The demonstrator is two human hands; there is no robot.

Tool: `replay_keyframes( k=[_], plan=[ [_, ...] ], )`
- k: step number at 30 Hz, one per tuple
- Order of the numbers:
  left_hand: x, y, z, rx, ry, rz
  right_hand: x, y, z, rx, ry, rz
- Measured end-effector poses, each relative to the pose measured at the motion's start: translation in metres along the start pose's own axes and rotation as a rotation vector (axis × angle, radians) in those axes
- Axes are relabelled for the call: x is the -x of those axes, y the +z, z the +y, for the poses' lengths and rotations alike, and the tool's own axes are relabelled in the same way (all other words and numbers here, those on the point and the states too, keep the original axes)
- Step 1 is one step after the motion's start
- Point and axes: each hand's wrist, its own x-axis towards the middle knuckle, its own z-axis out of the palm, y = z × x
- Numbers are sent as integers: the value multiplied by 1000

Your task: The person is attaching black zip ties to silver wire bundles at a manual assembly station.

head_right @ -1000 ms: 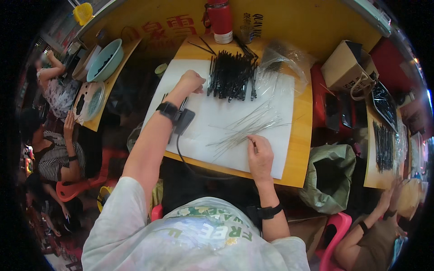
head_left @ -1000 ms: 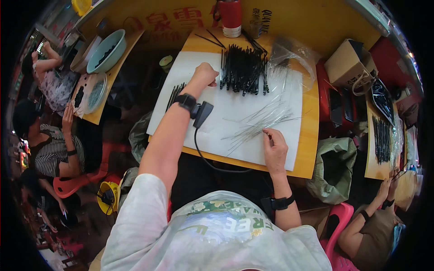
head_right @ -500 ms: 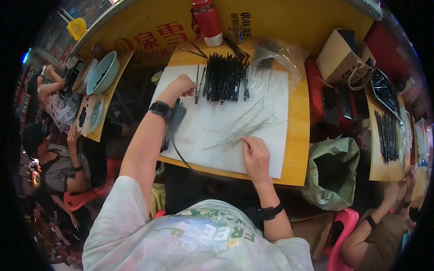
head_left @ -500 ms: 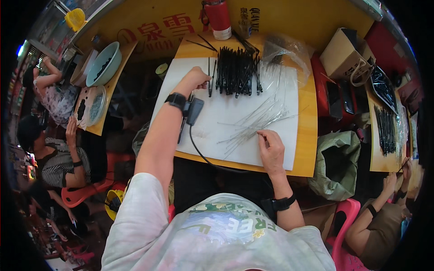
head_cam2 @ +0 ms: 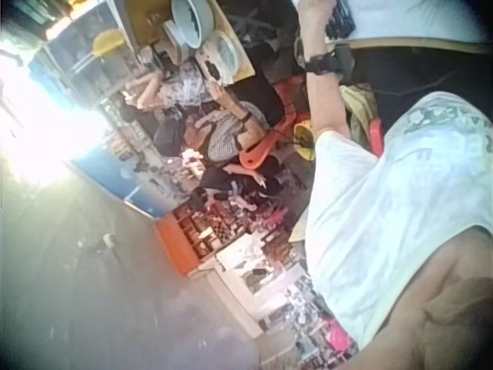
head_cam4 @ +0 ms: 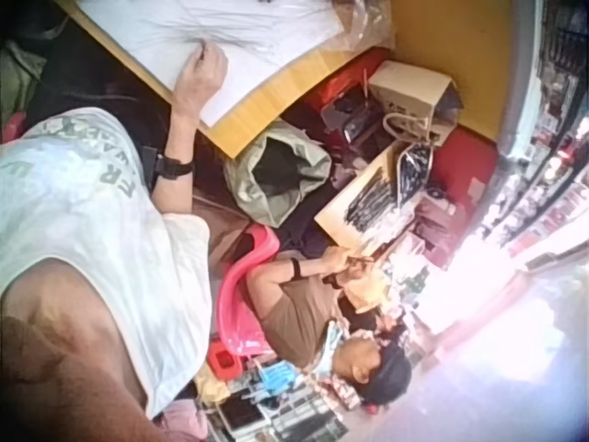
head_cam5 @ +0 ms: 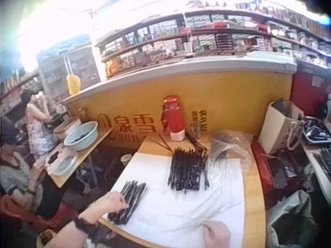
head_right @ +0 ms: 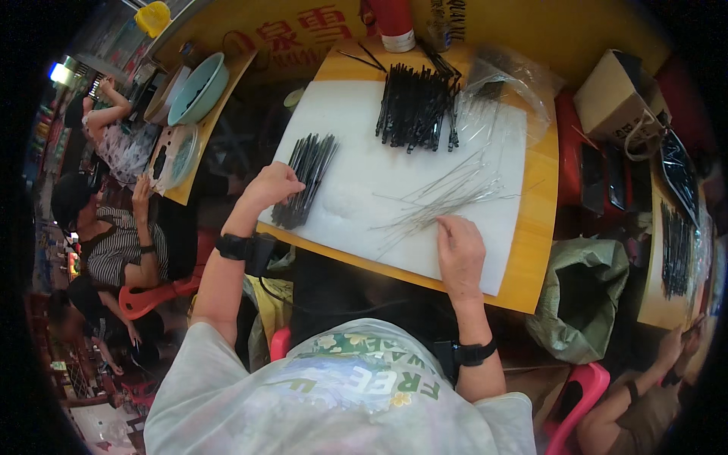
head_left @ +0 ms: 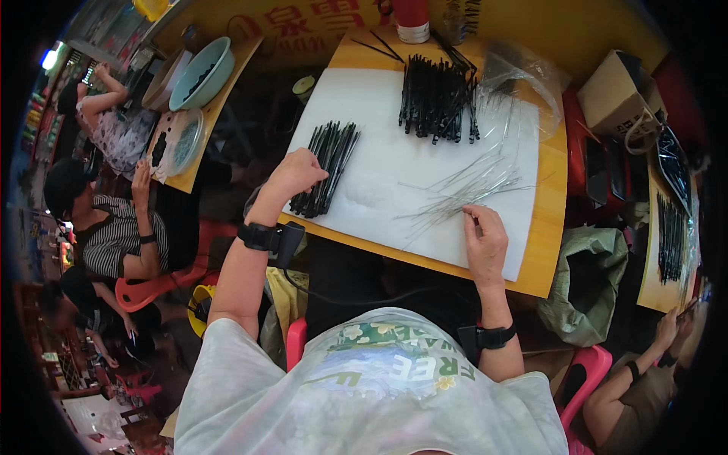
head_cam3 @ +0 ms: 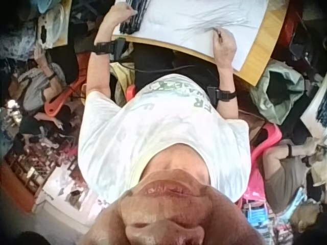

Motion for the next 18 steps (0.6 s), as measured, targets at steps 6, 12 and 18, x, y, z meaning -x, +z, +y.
replay_keyframes(
  k=[6, 12, 18],
  plan=[
    [-12, -20, 29, -155, -31, -58, 2, 2, 0, -33, 5, -12],
    [-33, -9, 39, -268, -105, -253, 2, -1, 3, -43, -15, -9],
    [-33, -25, 60, -227, -78, -243, 0, -1, 8, -42, -20, -1]
  ],
)
